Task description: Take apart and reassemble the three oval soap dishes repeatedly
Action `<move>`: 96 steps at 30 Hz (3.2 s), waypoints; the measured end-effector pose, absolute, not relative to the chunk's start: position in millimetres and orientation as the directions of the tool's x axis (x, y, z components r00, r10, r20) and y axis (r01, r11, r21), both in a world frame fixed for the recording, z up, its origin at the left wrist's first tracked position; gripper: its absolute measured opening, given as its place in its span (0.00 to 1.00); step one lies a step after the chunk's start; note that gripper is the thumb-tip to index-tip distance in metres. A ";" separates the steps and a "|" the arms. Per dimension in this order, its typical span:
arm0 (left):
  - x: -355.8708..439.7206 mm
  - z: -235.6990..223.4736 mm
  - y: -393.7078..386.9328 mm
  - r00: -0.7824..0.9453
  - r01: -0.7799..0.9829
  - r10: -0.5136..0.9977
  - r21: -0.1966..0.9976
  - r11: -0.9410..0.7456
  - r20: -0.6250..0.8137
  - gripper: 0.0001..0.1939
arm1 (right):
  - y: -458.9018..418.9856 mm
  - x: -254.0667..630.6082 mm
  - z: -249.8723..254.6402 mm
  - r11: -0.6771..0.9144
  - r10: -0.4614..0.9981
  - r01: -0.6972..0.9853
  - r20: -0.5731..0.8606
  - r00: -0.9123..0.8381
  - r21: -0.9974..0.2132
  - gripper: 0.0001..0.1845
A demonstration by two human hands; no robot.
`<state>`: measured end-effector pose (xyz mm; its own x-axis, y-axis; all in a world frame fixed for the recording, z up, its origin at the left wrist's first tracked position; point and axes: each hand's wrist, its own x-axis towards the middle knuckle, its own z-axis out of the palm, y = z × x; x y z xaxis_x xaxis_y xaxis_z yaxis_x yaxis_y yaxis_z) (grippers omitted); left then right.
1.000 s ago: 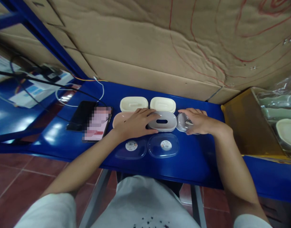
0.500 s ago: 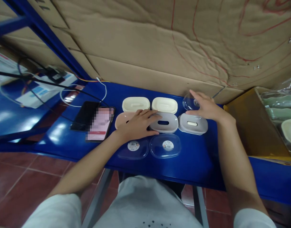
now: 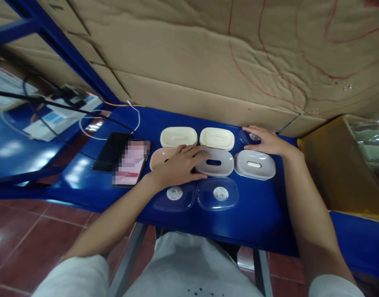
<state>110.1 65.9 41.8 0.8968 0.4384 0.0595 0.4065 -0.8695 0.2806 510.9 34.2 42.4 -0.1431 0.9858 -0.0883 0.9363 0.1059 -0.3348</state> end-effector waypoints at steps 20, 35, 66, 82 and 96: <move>110.8 39.2 64.3 0.885 0.408 0.455 0.305 -0.860 0.097 0.32 | -30.2 444.4 82.8 -0.015 0.908 0.964 -0.408 -0.099 -0.267 0.61; 111.0 33.3 65.5 0.883 0.401 0.453 0.305 -0.864 0.122 0.35 | -25.7 445.1 80.6 0.109 0.934 0.928 -0.283 -0.218 -0.357 0.51; 82.0 58.4 50.6 0.833 0.430 0.482 0.229 -0.873 0.271 0.29 | -161.3 416.8 62.9 0.076 0.951 0.916 -0.249 -0.186 -0.395 0.49; 3.4 17.9 -32.7 0.610 0.583 0.684 0.359 -0.729 0.400 0.26 | -121.8 434.1 79.5 0.144 0.988 0.909 0.114 -0.108 -0.391 0.24; 79.8 42.5 -80.0 0.784 0.349 0.440 0.276 -0.896 0.437 0.16 | -98.1 490.2 27.0 0.062 0.993 0.910 0.113 -0.016 -0.410 0.26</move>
<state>79.8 -80.0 42.5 0.7844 0.4403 0.4368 0.3491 -0.8956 0.2757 490.2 -98.1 27.0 -0.0165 0.9934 0.1134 0.9101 0.0619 -0.4098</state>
